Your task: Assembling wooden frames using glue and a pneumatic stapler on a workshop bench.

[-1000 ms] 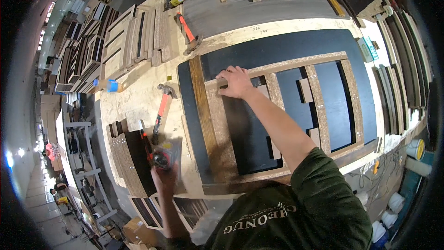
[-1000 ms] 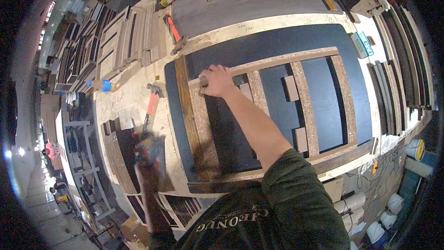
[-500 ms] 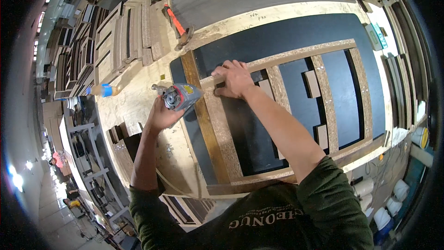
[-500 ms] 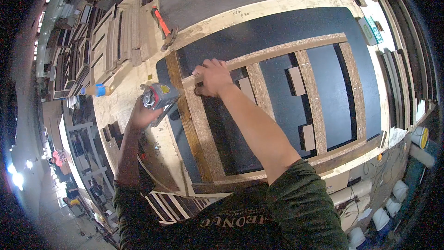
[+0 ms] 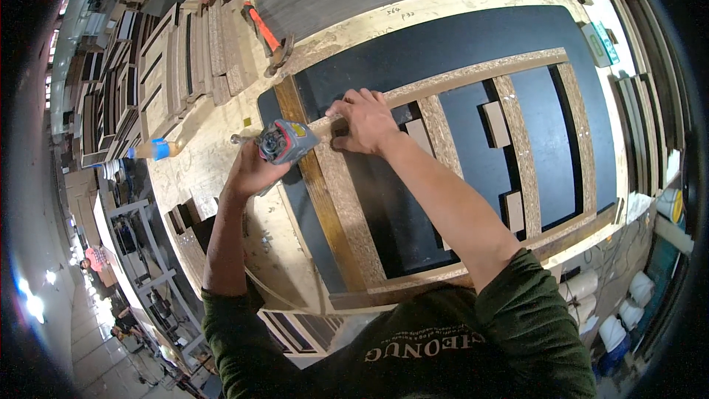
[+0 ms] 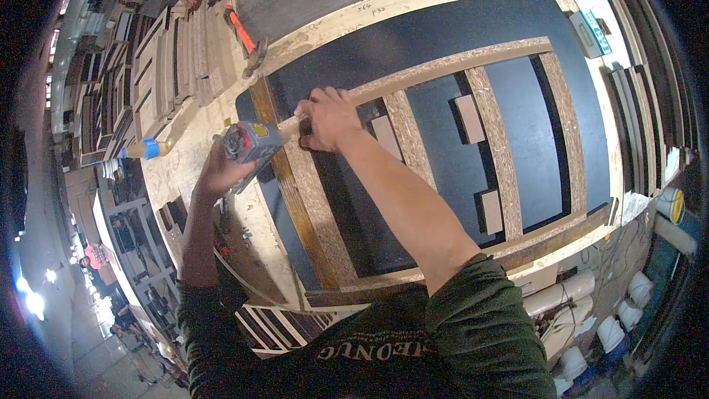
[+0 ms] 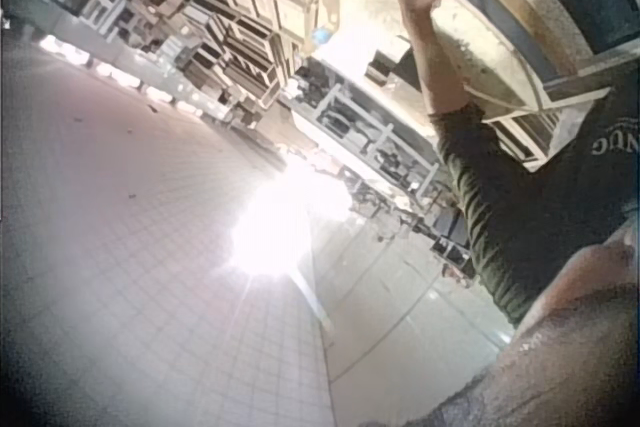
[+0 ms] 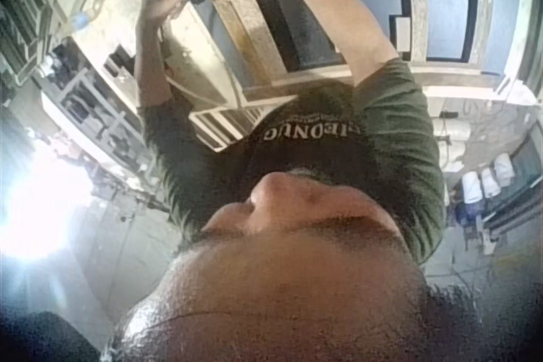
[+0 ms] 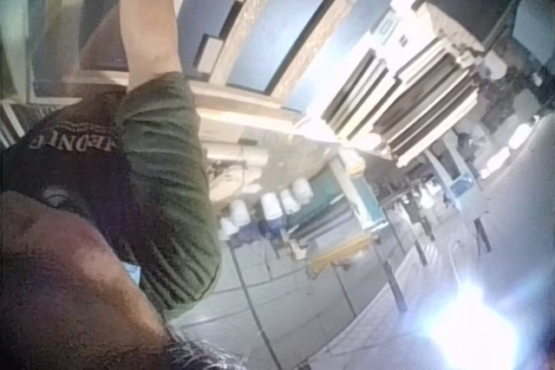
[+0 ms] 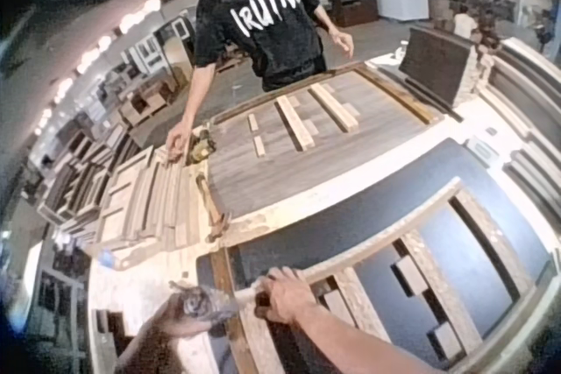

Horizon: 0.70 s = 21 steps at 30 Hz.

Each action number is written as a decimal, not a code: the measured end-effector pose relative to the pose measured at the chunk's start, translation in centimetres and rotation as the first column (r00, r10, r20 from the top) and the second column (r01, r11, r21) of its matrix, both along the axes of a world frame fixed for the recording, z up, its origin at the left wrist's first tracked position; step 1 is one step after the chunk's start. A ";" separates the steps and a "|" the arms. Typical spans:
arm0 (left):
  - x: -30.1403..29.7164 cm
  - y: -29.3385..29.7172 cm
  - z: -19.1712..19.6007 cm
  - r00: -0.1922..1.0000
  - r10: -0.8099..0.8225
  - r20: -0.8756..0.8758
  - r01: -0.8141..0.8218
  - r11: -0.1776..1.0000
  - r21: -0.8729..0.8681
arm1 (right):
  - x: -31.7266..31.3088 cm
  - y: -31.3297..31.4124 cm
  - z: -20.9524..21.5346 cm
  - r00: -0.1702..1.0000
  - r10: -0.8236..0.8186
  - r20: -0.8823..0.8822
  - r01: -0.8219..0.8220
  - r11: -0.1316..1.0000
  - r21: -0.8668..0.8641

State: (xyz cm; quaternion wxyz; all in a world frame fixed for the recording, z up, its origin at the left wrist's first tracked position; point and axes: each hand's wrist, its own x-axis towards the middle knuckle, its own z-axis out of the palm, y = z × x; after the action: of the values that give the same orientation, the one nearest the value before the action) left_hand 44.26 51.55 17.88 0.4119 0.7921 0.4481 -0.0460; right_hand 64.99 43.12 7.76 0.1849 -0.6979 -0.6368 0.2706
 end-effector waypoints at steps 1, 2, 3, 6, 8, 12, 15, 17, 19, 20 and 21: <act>0.3 0.0 0.2 0.999 -0.018 -0.033 0.018 1.000 -0.003 | 0.1 -0.1 0.0 1.000 -0.006 -0.005 0.006 1.000 -0.007; 0.4 0.0 0.2 0.999 -0.019 -0.034 0.019 1.000 -0.004 | 0.1 -0.2 0.2 1.000 -0.011 -0.011 0.011 1.000 -0.011; 0.4 0.0 0.3 0.999 -0.013 -0.041 0.013 1.000 -0.008 | 0.1 -0.2 0.0 1.000 -0.012 -0.012 0.012 1.000 -0.012; 0.1 0.2 0.3 0.999 -0.018 -0.043 0.018 1.000 -0.005 | 0.0 -0.2 -0.1 1.000 -0.017 -0.017 0.018 0.999 0.030; -0.1 0.3 0.2 0.999 -0.031 -0.035 0.031 1.000 0.005 | 0.0 -0.1 0.1 1.000 -0.010 -0.010 0.010 1.000 0.021; 0.0 0.6 0.0 0.997 -0.057 -0.052 0.058 0.998 0.015 | 0.2 0.0 -0.1 1.000 0.005 -0.012 -0.005 1.000 -0.021; -0.5 0.7 -0.2 0.998 -0.053 0.020 0.054 0.998 -0.030 | 0.3 -0.1 -0.1 1.000 0.008 -0.003 -0.008 1.000 -0.028; -0.6 0.7 -0.3 0.993 -0.062 0.099 0.067 0.996 -0.050 | 0.4 -0.1 0.0 0.999 0.041 -0.012 -0.041 0.999 0.023; -0.5 0.7 -0.3 0.995 -0.061 0.083 0.063 0.998 -0.014 | 0.5 -0.1 0.0 0.998 0.067 0.000 -0.067 0.997 0.023; -0.1 0.6 -0.1 0.994 -0.064 0.084 0.065 0.998 -0.014 | 0.6 0.0 -0.2 0.995 0.094 0.012 -0.095 0.995 0.024; 0.3 0.5 0.2 0.996 -0.055 0.068 0.056 0.998 -0.012 | 0.6 0.0 -0.4 0.996 0.093 0.013 -0.093 0.995 0.025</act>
State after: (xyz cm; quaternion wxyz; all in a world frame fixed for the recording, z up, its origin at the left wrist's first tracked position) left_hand 44.60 52.00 18.11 0.4310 0.8024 0.4114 -0.0338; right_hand 65.64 43.08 7.36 0.1774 -0.6667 -0.6730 0.2667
